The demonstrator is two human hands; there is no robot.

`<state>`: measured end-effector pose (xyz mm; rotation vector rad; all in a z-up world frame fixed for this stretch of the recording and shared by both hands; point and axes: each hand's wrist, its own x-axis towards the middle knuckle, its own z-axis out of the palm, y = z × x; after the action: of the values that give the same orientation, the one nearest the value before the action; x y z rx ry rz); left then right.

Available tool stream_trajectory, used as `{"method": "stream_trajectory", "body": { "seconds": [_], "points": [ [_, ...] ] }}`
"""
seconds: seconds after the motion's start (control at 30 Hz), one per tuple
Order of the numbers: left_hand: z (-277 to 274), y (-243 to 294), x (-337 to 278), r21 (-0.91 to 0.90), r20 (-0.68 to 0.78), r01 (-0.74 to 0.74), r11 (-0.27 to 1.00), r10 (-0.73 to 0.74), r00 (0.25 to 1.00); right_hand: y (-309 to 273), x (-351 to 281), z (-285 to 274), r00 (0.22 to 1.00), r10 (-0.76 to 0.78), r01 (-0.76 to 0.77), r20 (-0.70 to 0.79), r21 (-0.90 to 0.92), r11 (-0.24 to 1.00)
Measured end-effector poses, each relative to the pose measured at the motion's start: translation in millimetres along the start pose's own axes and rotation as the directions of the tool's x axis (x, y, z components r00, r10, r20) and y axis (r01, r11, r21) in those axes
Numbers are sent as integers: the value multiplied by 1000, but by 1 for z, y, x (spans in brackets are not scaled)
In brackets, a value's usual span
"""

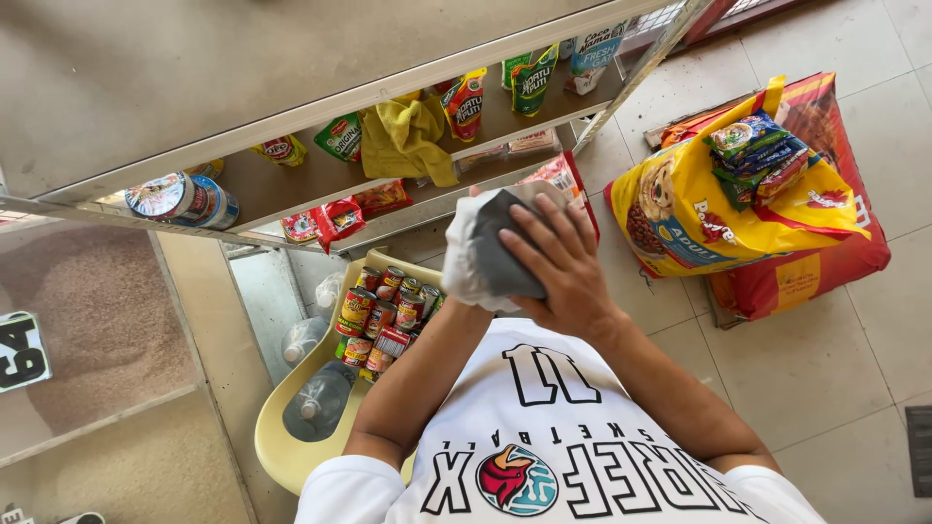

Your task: Wipe down individual instant noodle packets and organize them on a grocery store shelf.

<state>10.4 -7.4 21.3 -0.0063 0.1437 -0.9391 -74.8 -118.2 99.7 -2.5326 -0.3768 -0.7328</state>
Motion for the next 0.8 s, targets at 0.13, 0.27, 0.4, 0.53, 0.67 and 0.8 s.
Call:
{"method": "stream_trajectory", "body": {
  "seconds": [0.13, 0.27, 0.4, 0.53, 0.67, 0.8],
  "points": [
    [5, -8, 0, -14, 44, 38, 999, -37, 998, 52, -6, -15, 995, 90, -88, -44, 49, 995],
    [59, -15, 1, 87, 23, 45, 995, -47, 999, 81, 1, -39, 949, 284, -273, -133, 100, 957],
    [37, -25, 25, 32, 46, 10, 999, -12, 999, 61, 25, -52, 984, 96, -80, -148, 113, 990],
    [34, -19, 46, 52, 81, 65, 997, -69, 994, 47, 26, -36, 997, -82, 82, -6, 140, 987],
    [34, -10, 61, 76, 155, 206, 976, -216, 964, 103, 25, -32, 999, -38, 40, -25, 97, 994],
    [33, -6, 70, 99, 227, 322, 942, -337, 914, 163, 28, -41, 973, 206, -195, -109, 101, 976]
  ]
}}
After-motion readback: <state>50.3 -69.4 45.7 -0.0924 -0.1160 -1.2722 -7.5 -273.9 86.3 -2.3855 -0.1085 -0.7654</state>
